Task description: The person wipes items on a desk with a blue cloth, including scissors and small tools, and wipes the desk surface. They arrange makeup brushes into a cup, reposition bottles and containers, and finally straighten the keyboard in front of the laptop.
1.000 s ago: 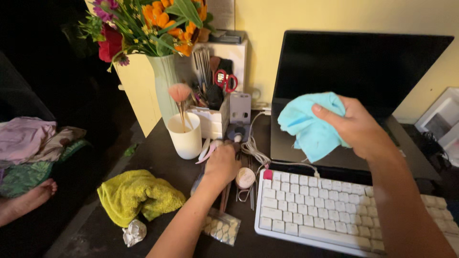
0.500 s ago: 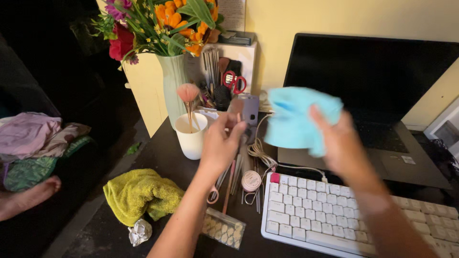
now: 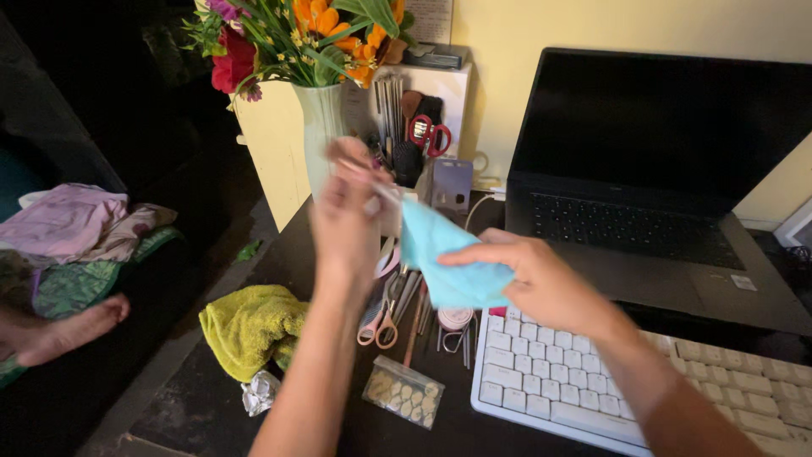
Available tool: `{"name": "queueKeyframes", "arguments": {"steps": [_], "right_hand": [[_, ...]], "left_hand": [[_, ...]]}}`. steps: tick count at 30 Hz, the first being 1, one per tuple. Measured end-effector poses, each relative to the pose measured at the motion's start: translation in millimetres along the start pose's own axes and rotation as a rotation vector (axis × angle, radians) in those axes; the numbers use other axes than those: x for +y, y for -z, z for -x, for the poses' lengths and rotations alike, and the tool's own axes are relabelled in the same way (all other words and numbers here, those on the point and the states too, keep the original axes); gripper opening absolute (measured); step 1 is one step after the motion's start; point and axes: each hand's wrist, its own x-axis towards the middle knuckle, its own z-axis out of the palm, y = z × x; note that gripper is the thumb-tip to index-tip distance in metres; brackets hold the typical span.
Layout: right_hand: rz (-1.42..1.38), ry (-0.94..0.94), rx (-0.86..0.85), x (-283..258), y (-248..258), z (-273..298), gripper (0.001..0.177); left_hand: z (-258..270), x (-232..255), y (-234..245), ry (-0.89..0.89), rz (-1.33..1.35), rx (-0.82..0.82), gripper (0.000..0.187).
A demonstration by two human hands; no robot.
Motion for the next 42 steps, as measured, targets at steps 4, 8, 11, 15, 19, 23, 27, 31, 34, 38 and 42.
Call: {"name": "queueKeyframes", "arguments": {"steps": [4, 8, 11, 15, 19, 23, 27, 31, 34, 38, 42], "right_hand": [[0.028, -0.011, 0.019, 18, 25, 3, 0.058], [-0.006, 0.004, 0.121, 23, 49, 10, 0.068], [0.010, -0.064, 0.107, 18, 55, 16, 0.069], [0.102, -0.001, 0.109, 14, 56, 15, 0.061], [0.106, -0.056, 0.106, 16, 55, 14, 0.065], [0.110, -0.048, 0.100, 13, 54, 13, 0.057], [0.121, -0.059, 0.097, 12, 56, 14, 0.070], [0.129, -0.106, 0.084, 13, 59, 13, 0.072], [0.127, -0.099, 0.078, 15, 60, 12, 0.076], [0.119, -0.088, 0.076, 20, 64, 12, 0.075], [0.099, -0.120, 0.095, 23, 69, 13, 0.079]], "left_hand": [[-28, 40, 23, -0.539, -0.509, 0.098, 0.041], [-55, 51, 34, -0.608, -1.108, 0.121, 0.053], [-63, 40, 32, -0.582, -1.203, 0.066, 0.056], [-71, 34, 29, -0.557, -0.996, 0.087, 0.052], [-83, 31, 36, -0.632, -0.797, 0.096, 0.046], [-92, 8, 50, -0.725, -1.008, 0.108, 0.042], [-92, -17, 77, -0.479, -1.095, 0.083, 0.043], [-97, -31, 90, -0.282, -1.137, 0.086, 0.038], [-99, -31, 91, -0.262, -1.163, 0.043, 0.045], [-94, -16, 84, -0.357, -1.464, -0.014, 0.060], [-76, 17, 63, -0.288, -1.769, 0.008, 0.055]]}}
